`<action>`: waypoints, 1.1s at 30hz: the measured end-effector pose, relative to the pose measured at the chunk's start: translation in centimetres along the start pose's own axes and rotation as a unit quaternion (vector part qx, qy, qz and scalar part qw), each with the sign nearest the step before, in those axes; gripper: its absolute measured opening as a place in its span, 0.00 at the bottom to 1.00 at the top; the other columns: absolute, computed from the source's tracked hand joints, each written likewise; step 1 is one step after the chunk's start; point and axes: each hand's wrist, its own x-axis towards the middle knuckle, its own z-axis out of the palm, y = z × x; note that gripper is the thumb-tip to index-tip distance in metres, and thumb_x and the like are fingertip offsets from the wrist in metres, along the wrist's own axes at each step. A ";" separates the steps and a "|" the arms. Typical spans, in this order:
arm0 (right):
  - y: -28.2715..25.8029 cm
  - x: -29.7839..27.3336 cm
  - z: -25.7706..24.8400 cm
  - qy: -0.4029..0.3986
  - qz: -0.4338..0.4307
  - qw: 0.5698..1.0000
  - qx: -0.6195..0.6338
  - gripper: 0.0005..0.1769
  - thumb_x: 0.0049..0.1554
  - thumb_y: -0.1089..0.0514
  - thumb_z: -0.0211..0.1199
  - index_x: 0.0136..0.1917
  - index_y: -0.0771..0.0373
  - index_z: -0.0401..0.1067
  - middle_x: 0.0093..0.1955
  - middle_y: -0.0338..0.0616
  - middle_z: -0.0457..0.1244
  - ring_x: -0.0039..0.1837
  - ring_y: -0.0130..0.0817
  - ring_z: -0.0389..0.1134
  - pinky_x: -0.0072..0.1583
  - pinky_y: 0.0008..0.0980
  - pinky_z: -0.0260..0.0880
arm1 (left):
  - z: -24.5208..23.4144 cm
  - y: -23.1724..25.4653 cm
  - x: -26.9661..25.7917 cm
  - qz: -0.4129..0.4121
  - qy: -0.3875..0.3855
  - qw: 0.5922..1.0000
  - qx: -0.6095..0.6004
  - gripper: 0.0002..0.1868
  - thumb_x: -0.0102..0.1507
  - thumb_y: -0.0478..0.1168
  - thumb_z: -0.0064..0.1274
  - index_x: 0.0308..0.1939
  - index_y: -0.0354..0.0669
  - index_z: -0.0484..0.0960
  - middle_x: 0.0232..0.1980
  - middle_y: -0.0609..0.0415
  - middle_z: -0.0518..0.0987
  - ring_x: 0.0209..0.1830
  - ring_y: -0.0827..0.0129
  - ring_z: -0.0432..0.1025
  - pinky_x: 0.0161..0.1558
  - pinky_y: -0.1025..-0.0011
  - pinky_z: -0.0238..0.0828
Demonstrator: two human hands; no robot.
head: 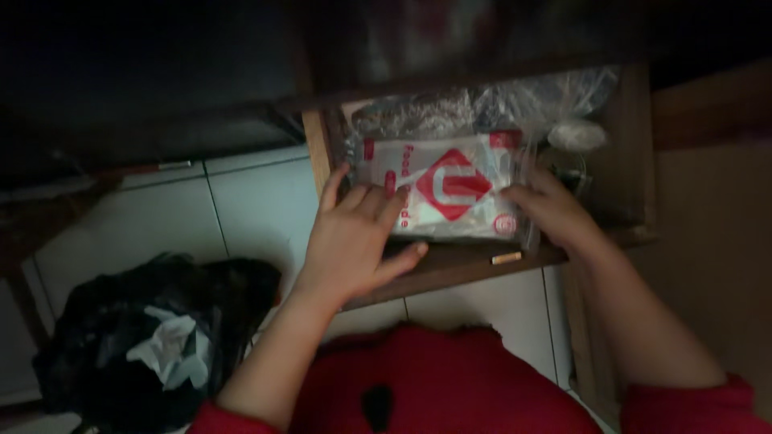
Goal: The person organizes items in a cluttered room. They pick up a tissue, open a drawer to retrieve a small plastic bag and a bottle, then place items into a drawer under the bed. They also handle a plastic bag from a bucket and place small boxes on a table.
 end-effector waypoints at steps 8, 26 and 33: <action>-3.7 -7.8 4.2 0.267 -0.388 0.778 -0.416 0.33 0.58 0.55 0.69 0.69 0.76 0.64 0.62 0.67 0.62 0.62 0.64 0.63 0.62 0.51 0.66 | 2.1 -0.2 -1.5 0.004 0.049 0.997 0.066 0.22 0.61 0.54 0.56 0.33 0.35 0.85 0.35 0.43 0.81 0.44 0.55 0.76 0.73 0.49 0.51; -10.8 -2.2 13.0 0.091 -0.543 0.724 -0.416 0.23 0.51 0.62 0.67 0.61 0.54 0.79 0.80 0.62 0.53 0.79 0.59 0.54 0.75 0.50 0.57 | 2.7 -0.2 -4.1 -0.057 0.261 0.948 -0.173 0.05 0.69 0.34 0.49 0.40 0.35 0.77 0.41 0.41 0.79 0.50 0.44 0.73 0.60 0.54 0.67; -11.0 11.7 18.2 0.154 -0.352 0.763 -0.519 0.19 0.56 0.54 0.63 0.57 0.66 0.77 0.64 0.65 0.63 0.66 0.61 0.63 0.64 0.64 0.60 | 2.7 -0.9 -3.7 -0.042 0.236 0.959 -0.150 0.04 0.67 0.35 0.51 0.42 0.37 0.79 0.38 0.43 0.79 0.47 0.47 0.74 0.61 0.56 0.64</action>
